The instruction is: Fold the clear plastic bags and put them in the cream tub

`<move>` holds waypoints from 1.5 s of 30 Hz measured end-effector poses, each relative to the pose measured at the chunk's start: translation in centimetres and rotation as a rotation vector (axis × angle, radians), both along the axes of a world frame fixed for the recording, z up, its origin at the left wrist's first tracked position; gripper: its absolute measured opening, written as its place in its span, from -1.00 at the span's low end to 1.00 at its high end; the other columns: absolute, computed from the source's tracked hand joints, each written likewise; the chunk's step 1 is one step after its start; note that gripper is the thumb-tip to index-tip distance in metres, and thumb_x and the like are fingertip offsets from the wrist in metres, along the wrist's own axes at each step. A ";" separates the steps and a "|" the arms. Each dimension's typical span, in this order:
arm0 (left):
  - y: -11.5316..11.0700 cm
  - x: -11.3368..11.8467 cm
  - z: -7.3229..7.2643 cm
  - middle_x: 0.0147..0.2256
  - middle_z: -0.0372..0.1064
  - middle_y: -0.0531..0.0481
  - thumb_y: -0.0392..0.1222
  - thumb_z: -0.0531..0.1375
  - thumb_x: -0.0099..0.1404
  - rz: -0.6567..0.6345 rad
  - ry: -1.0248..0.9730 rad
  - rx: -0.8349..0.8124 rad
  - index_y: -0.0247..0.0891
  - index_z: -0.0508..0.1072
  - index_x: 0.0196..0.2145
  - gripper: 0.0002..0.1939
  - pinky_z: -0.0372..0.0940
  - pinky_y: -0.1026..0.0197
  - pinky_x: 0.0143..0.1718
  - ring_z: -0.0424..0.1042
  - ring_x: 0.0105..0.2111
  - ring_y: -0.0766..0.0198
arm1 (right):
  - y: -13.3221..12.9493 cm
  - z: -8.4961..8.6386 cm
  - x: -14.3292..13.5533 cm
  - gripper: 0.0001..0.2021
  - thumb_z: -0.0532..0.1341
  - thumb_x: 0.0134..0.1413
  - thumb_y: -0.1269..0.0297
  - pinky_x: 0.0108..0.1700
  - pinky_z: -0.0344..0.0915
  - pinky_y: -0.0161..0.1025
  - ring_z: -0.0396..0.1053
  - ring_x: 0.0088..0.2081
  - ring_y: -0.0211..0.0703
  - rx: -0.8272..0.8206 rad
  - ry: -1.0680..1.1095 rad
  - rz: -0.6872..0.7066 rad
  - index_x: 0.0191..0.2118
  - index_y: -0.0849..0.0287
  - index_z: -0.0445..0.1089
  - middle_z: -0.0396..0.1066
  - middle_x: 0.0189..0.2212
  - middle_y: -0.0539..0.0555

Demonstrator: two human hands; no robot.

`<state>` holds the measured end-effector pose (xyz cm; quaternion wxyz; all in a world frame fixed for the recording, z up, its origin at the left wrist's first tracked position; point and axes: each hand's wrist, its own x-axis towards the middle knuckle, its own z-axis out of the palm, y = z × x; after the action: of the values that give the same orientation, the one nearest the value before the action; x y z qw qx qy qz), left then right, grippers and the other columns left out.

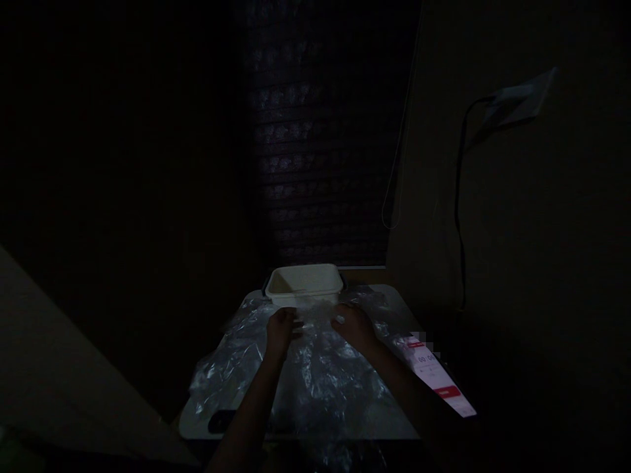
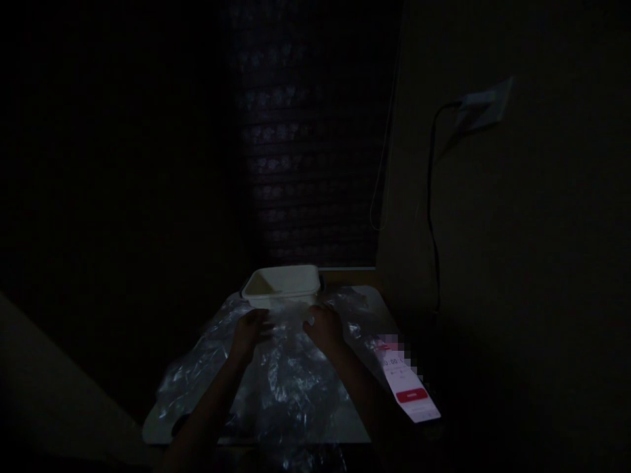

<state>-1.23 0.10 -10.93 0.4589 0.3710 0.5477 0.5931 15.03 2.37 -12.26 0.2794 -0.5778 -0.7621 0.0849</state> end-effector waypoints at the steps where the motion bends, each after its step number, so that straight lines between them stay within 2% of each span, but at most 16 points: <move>1: 0.0 -0.1 0.0 -0.56 0.25 0.03 -0.19 0.08 -0.04 -0.009 -0.007 -0.003 -0.32 0.27 -0.46 -0.84 0.18 0.35 -0.67 0.29 -0.64 0.38 | 0.0 0.3 -0.3 -0.74 0.10 -0.25 0.22 -0.21 0.05 -0.23 0.19 -0.23 -0.11 0.005 -0.075 -0.028 -0.34 0.19 0.29 0.31 -0.32 0.12; 5: -0.1 -0.3 -0.1 -0.65 0.24 0.02 -0.02 -0.02 0.02 -0.054 -0.059 -0.015 -0.37 0.28 -0.52 -0.69 0.11 0.37 -0.72 0.21 -0.74 0.43 | 0.3 0.6 -1.2 -0.68 0.12 -0.28 0.13 -0.21 -0.01 -0.17 0.19 -0.23 -0.07 0.014 -0.214 -0.092 -0.34 0.21 0.27 0.32 -0.36 0.16; 8: 0.0 -0.5 -0.1 -0.70 0.22 0.01 0.05 -0.12 0.07 -0.096 -0.105 -0.064 -0.39 0.30 -0.55 -0.57 0.08 0.35 -0.74 0.18 -0.78 0.41 | 0.5 0.5 -1.5 -0.78 0.09 -0.23 0.23 -0.26 0.01 -0.24 0.24 -0.31 -0.14 -0.017 -0.116 -0.059 -0.37 0.19 0.28 0.34 -0.44 0.11; 10: 0.2 -0.6 -0.1 -0.69 0.24 -0.01 0.03 -0.16 0.10 -0.101 -0.125 -0.126 -0.39 0.31 -0.53 -0.56 0.11 0.32 -0.72 0.21 -0.76 0.38 | 0.7 0.2 -1.5 -0.87 0.05 -0.20 0.31 -0.32 0.03 -0.31 0.25 -0.38 -0.21 -0.052 0.042 -0.033 -0.47 0.19 0.30 0.35 -0.50 0.07; 14: 0.6 -0.8 0.0 -0.68 0.27 -0.02 0.00 -0.11 0.08 -0.075 -0.109 -0.169 -0.36 0.31 -0.52 -0.62 0.14 0.30 -0.69 0.21 -0.75 0.38 | 1.4 -0.2 -1.2 -0.82 -0.02 -0.18 0.40 -0.42 0.04 -0.38 0.25 -0.46 -0.27 -0.093 0.248 -0.043 -0.61 0.19 0.29 0.34 -0.57 0.03; 18: 0.8 -1.0 -0.1 -0.63 0.31 -0.03 -0.07 -0.01 0.03 -0.074 -0.082 -0.132 -0.35 0.31 -0.50 -0.73 0.14 0.32 -0.67 0.21 -0.74 0.41 | 2.7 -0.3 -0.3 -0.81 -0.02 -0.22 0.39 -0.53 0.05 -0.42 0.23 -0.55 -0.31 -0.137 0.378 -0.036 -0.68 0.22 0.27 0.29 -0.67 -0.02; 21: 1.2 -0.9 -0.1 -0.60 0.34 -0.01 -0.20 0.08 -0.05 -0.085 -0.069 -0.106 -0.32 0.30 -0.45 -0.83 0.12 0.36 -0.67 0.25 -0.69 0.41 | 3.8 0.3 0.6 -0.77 -0.03 -0.22 0.36 -0.62 0.03 -0.43 0.16 -0.67 -0.35 -0.199 0.491 -0.016 -0.73 0.23 0.23 0.20 -0.79 -0.06; 24: 1.8 -0.7 -0.1 -0.58 0.34 0.01 -0.29 0.11 -0.12 -0.110 -0.068 -0.105 -0.30 0.30 -0.44 -0.81 0.07 0.40 -0.69 0.27 -0.67 0.40 | 4.7 1.1 1.2 -0.77 -0.01 -0.23 0.32 -0.70 0.00 -0.42 0.08 -0.77 -0.38 -0.254 0.580 0.011 -0.73 0.26 0.24 0.15 -0.85 -0.06; 27: 2.3 -0.6 -0.1 -0.63 0.32 0.02 -0.22 0.07 -0.05 -0.141 -0.105 -0.117 -0.34 0.32 -0.50 -0.86 0.00 0.43 -0.73 0.19 -0.75 0.48 | 5.0 1.7 1.3 -0.82 0.00 -0.24 0.35 -0.68 0.06 -0.41 0.17 -0.71 -0.35 -0.260 0.655 0.033 -0.51 0.29 0.31 0.29 -0.71 0.01; 30: 2.6 -0.8 -0.3 -0.74 0.22 0.06 -0.09 -0.05 0.05 -0.164 -0.171 -0.141 -0.37 0.31 -0.54 -0.71 -0.08 0.42 -0.78 0.08 -0.83 0.50 | 4.5 1.5 1.0 -0.70 0.00 -0.28 0.44 -0.55 0.18 -0.39 0.29 -0.51 -0.30 -0.213 0.700 0.064 -0.27 0.24 0.23 0.35 -0.43 0.07; 34: 2.7 -1.1 -0.2 -0.80 0.13 0.09 -0.02 -0.15 0.08 -0.209 -0.259 -0.192 -0.38 0.30 -0.55 -0.60 -0.05 0.37 -0.80 0.09 -0.84 0.42 | 2.8 0.3 0.6 -0.66 0.04 -0.37 0.50 -0.26 0.16 -0.28 0.24 -0.29 -0.22 -0.105 0.680 0.060 -0.29 0.20 0.22 0.28 -0.30 0.09; 37: 2.5 -1.3 0.3 -0.79 0.15 0.06 -0.02 -0.15 0.05 -0.256 -0.312 -0.200 -0.37 0.30 -0.57 -0.60 0.01 0.34 -0.77 0.14 -0.81 0.38 | 2.0 -0.8 0.2 -0.76 0.09 -0.40 0.44 -0.18 0.09 -0.22 0.20 -0.26 -0.16 -0.087 0.690 0.030 -0.42 0.19 0.26 0.27 -0.35 0.06; 42: 1.2 -1.9 1.1 -0.70 0.25 -0.02 -0.09 -0.11 -0.02 -0.326 -0.364 -0.157 -0.35 0.30 -0.62 -0.68 0.11 0.30 -0.68 0.27 -0.67 0.30 | 2.9 -1.6 -0.6 -0.90 0.11 -0.43 0.41 -0.38 0.16 -0.26 0.25 -0.45 -0.18 -0.289 0.844 0.031 -0.57 0.20 0.23 0.29 -0.58 0.00; 45: 0.1 -2.0 0.8 -0.62 0.30 -0.04 -0.21 0.00 -0.11 -0.346 -0.326 -0.127 -0.37 0.32 -0.61 -0.82 0.15 0.30 -0.60 0.30 -0.60 0.30 | 3.3 -1.4 -0.9 -0.89 0.14 -0.49 0.40 -0.46 0.15 -0.31 0.25 -0.51 -0.22 -0.342 0.911 0.023 -0.62 0.21 0.22 0.27 -0.64 -0.03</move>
<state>-3.23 0.16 -10.18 0.6583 0.3290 0.4309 0.5222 14.14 5.64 -13.66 0.4846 -0.5111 -0.5439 0.4563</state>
